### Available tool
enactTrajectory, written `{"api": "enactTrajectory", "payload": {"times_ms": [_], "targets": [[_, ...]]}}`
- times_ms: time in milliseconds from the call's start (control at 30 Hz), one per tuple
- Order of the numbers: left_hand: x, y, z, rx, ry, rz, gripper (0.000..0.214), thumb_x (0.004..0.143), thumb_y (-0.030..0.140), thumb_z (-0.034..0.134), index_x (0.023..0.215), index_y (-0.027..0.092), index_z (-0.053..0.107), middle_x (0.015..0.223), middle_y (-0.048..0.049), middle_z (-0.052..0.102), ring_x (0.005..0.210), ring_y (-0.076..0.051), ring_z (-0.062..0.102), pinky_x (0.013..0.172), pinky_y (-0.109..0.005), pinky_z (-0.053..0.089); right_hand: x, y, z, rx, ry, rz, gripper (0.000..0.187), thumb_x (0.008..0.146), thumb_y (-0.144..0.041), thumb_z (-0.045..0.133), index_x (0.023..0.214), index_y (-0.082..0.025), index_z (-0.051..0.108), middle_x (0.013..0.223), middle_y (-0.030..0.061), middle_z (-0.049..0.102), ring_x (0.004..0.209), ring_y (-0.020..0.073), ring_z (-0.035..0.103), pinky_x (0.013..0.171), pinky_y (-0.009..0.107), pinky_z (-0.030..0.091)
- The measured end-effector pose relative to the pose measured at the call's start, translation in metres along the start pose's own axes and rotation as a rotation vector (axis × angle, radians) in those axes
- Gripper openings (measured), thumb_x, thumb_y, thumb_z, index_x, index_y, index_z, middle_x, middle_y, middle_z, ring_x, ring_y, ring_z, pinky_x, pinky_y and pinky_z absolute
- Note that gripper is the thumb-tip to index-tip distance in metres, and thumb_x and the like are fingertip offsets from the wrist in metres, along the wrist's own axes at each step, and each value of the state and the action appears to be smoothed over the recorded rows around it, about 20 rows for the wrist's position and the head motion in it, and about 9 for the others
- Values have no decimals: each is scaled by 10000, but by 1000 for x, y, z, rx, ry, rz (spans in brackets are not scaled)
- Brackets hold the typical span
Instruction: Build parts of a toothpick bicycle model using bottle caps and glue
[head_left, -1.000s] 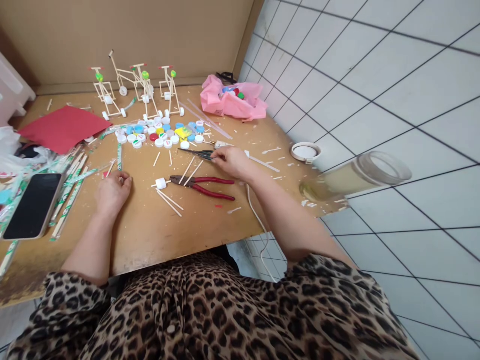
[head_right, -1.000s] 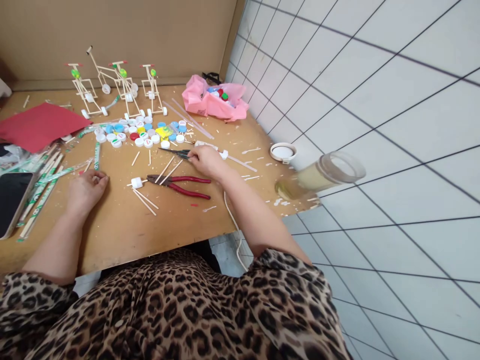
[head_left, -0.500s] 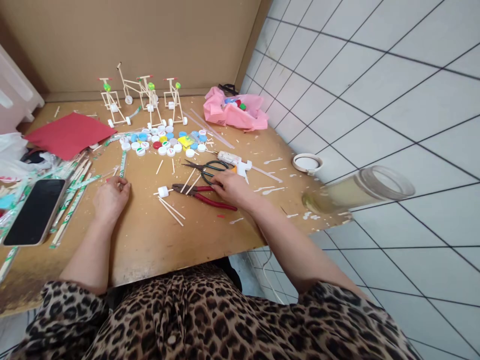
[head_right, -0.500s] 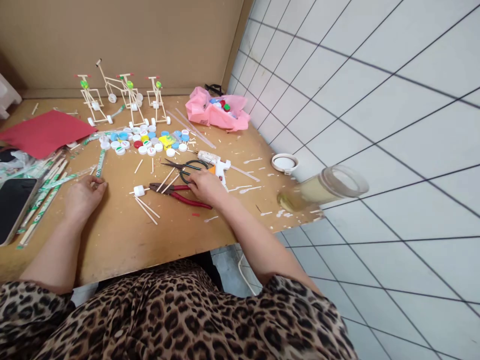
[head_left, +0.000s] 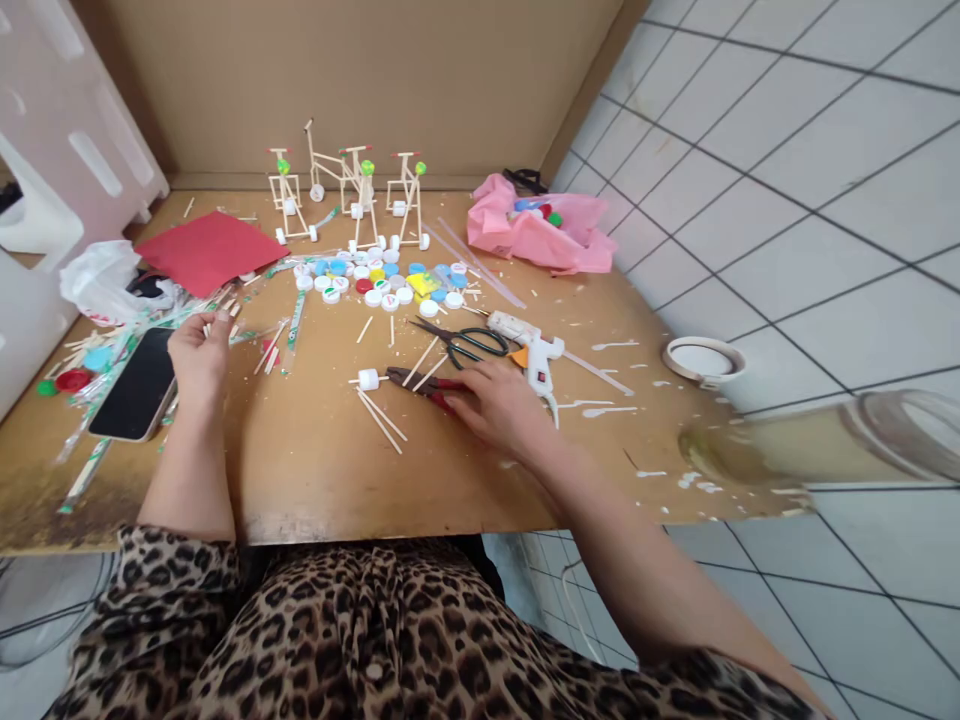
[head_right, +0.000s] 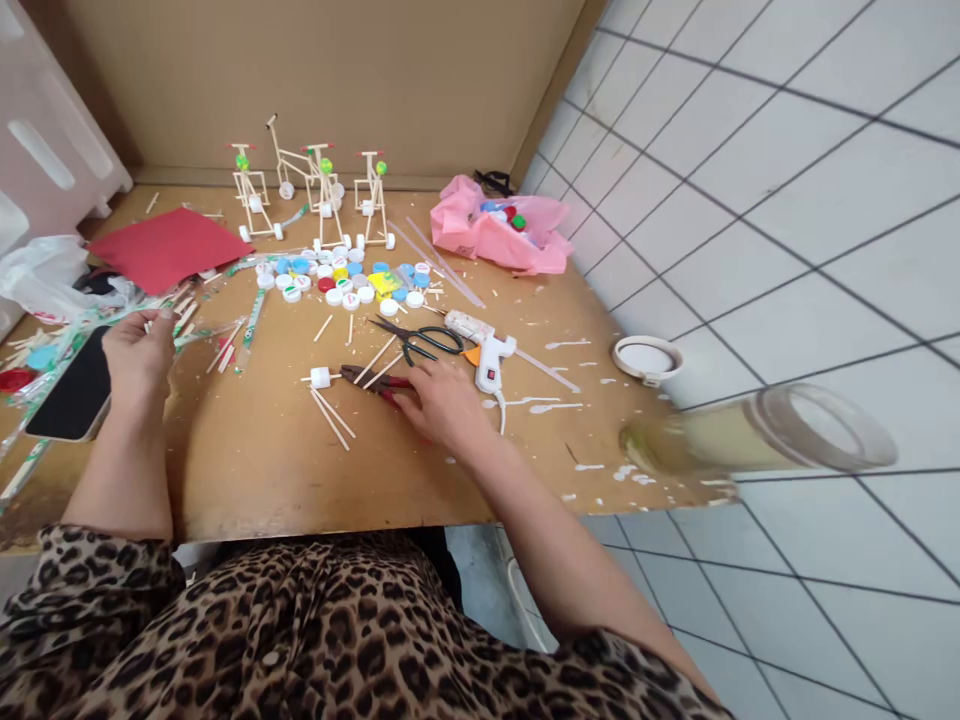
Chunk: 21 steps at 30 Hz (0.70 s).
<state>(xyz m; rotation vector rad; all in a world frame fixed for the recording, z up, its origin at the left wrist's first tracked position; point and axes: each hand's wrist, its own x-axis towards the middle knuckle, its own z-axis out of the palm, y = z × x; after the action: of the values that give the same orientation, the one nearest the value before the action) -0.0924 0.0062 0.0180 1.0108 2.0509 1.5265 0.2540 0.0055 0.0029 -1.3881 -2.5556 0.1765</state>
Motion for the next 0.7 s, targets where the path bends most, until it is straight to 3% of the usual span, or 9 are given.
{"api": "enactTrajectory", "payload": {"times_ms": [67, 233, 300, 433, 533, 700], "targets": [[3, 5, -10, -45, 111, -72, 156, 805, 101, 581, 675, 164, 521, 428, 104, 350, 469, -71, 273, 486, -220, 217, -4, 1, 3, 7, -2, 2, 284, 864, -321, 567, 1085, -196, 696, 1034, 143, 696, 958, 310, 633, 810, 460, 503], [-2, 19, -17, -84, 127, -95, 184, 752, 32, 632, 623, 137, 553, 392, 110, 367, 439, -43, 273, 462, -181, 220, -10, -3, 9, 18, 3, 32, 252, 891, -279, 519, 1050, -203, 699, 1036, 135, 702, 952, 287, 657, 784, 433, 535], [-5, 22, -15, -196, 111, -162, 211, 780, 40, 597, 616, 153, 527, 360, 109, 321, 392, -46, 231, 421, -187, 170, -11, -7, 9, 14, -28, 48, 254, 915, -253, 474, 1021, -205, 700, 1061, 121, 711, 957, 262, 667, 796, 399, 539], [-11, 24, -6, -538, -220, -343, 175, 840, 102, 531, 677, 166, 525, 397, 115, 238, 352, -40, 153, 377, -162, 108, -11, -16, 7, -44, -117, 101, 272, 930, -221, 446, 1044, -190, 690, 1136, 115, 713, 1009, 256, 671, 811, 362, 530], [-18, 22, 4, -645, -441, -436, 123, 818, 92, 554, 711, 152, 560, 445, 91, 298, 359, -40, 234, 367, -138, 146, -8, -18, 2, -100, -198, 147, 266, 922, -218, 464, 1068, -196, 686, 1150, 103, 714, 989, 259, 672, 774, 353, 518], [-34, 18, 18, -650, -643, -490, 93, 824, 80, 566, 768, 133, 619, 480, 52, 423, 370, -48, 325, 358, -123, 190, 3, -24, -6, -135, -157, 76, 265, 924, -241, 478, 1049, -176, 702, 1045, 131, 718, 953, 273, 644, 800, 383, 480]]}}
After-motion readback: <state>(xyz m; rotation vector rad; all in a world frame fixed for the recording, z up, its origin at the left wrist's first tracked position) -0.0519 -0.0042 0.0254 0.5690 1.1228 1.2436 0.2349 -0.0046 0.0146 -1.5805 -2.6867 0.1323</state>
